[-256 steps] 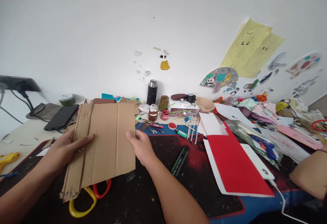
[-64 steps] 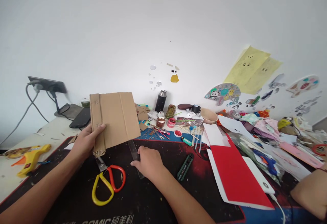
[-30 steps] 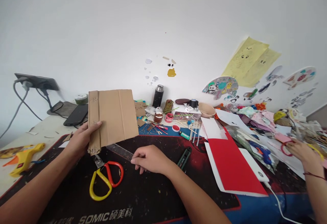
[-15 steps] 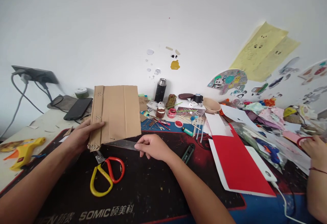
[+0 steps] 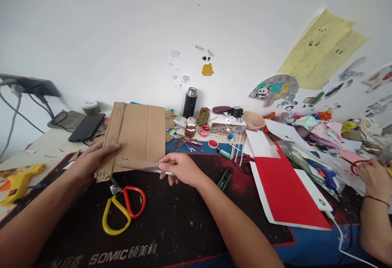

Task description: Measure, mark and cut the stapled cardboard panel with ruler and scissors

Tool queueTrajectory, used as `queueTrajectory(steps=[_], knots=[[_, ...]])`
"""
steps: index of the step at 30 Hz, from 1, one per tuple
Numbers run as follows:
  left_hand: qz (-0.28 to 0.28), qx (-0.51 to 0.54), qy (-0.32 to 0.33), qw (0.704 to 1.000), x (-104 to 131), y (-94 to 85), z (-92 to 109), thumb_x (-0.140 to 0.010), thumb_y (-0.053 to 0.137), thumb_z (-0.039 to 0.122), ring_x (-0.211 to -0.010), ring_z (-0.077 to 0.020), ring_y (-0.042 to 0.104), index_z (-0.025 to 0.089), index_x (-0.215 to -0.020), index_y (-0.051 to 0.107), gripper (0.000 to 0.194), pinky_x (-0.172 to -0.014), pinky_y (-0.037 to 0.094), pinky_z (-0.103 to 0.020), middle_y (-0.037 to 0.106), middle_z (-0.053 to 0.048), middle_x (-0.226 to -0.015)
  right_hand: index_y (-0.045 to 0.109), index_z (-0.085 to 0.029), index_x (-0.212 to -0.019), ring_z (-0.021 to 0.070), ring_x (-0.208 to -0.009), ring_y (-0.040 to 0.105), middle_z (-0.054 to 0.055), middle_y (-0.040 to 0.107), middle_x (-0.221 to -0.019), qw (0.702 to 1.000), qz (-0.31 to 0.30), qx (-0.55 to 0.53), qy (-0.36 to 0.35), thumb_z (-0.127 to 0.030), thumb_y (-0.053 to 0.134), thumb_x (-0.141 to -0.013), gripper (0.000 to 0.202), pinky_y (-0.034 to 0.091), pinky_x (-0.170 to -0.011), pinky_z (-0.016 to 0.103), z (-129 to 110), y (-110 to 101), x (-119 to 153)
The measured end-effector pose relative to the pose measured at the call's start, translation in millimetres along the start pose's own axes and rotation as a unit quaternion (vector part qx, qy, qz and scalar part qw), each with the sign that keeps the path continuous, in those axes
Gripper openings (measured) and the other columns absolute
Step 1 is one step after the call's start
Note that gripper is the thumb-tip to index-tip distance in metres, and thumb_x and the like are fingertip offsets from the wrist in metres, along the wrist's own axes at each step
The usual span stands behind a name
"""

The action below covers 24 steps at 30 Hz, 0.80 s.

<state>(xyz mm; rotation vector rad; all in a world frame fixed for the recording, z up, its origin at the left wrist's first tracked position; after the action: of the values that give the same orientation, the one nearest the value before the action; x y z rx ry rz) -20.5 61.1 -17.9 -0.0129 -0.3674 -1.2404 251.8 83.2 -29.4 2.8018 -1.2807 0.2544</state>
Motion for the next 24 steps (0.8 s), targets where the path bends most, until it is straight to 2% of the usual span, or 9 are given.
queueTrajectory(steps=[4, 7, 10, 14, 20, 24], knots=[[0.011, 0.002, -0.002, 1.0, 2.1, -0.2, 0.6, -0.063, 0.097, 0.029, -0.066, -0.0299, 0.083, 0.026, -0.101, 0.079, 0.042, -0.051, 0.068, -0.035, 0.086, -0.007, -0.087, 0.078, -0.02, -0.105, 0.0103, -0.053, 0.056, 0.001, 0.08, -0.082, 0.997, 0.018, 0.039, -0.06, -0.05, 0.081, -0.095, 0.032, 0.045, -0.055, 0.024, -14.2, 4.9, -8.2], [0.023, 0.002, -0.006, 1.0, 3.2, -0.9, 0.9, -0.064, 0.096, 0.027, -0.066, -0.0306, 0.083, 0.027, -0.099, 0.08, 0.038, -0.05, 0.068, -0.036, 0.085, -0.007, -0.084, 0.082, -0.023, -0.103, 0.0156, -0.074, 0.067, 0.004, 0.083, -0.096, 0.982, 0.065, 0.125, -0.126, -0.038, 0.082, -0.099, 0.016, 0.053, -0.071, 0.029, -33.0, 4.2, -11.1], [0.03, 0.0, -0.014, 0.999, 4.9, -1.0, 1.5, -0.065, 0.096, 0.028, -0.06, -0.0296, 0.08, 0.028, -0.095, 0.079, 0.034, -0.049, 0.067, -0.037, 0.083, -0.007, -0.078, 0.084, -0.026, -0.106, 0.0187, -0.091, 0.072, 0.004, 0.082, -0.109, 0.946, 0.098, 0.228, -0.207, -0.028, 0.084, -0.099, 0.007, 0.055, -0.082, 0.031, -49.7, 5.2, -10.2], [0.024, -0.001, -0.016, 1.0, 7.1, 0.6, 3.0, -0.065, 0.097, 0.03, -0.066, -0.0319, 0.083, 0.026, -0.105, 0.078, 0.044, -0.049, 0.067, -0.036, 0.086, -0.008, -0.084, 0.083, -0.025, -0.113, 0.0218, -0.1, 0.074, 0.006, 0.079, -0.112, 0.89, 0.131, 0.324, -0.293, -0.022, 0.085, -0.101, 0.012, 0.057, -0.088, 0.034, -52.7, 2.7, -4.8], [-0.019, -0.006, -0.01, 1.0, 7.6, 4.1, 2.9, -0.049, 0.11, 0.04, -0.08, -0.0351, 0.087, 0.022, -0.109, 0.075, 0.072, -0.055, 0.069, -0.033, 0.088, -0.01, -0.093, 0.08, -0.027, -0.117, 0.0265, -0.11, 0.073, 0.008, 0.078, -0.116, 0.842, 0.155, 0.399, -0.33, -0.022, 0.08, -0.105, 0.013, 0.059, -0.099, 0.041, -45.4, -6.8, 6.3], [-0.046, -0.018, -0.005, 0.999, 8.5, 5.5, 2.3, -0.045, 0.113, 0.034, -0.08, -0.033, 0.086, 0.02, -0.109, 0.075, 0.076, -0.061, 0.071, -0.033, 0.088, -0.011, -0.094, 0.078, -0.026, -0.12, 0.0281, -0.112, 0.072, 0.01, 0.077, -0.118, 0.833, 0.16, 0.412, -0.334, -0.019, 0.078, -0.105, 0.016, 0.059, -0.099, 0.044, -46.5, -8.7, 9.3]])
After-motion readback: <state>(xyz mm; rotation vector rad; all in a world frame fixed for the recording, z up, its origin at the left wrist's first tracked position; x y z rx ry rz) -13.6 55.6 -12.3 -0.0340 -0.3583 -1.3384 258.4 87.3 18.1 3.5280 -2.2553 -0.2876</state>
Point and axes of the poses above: each hand's wrist, its own x-axis away from the middle knuckle, its own y-axis out of the palm, z = x × y, the point moved 7 cm from there along -x, towards the middle knuckle
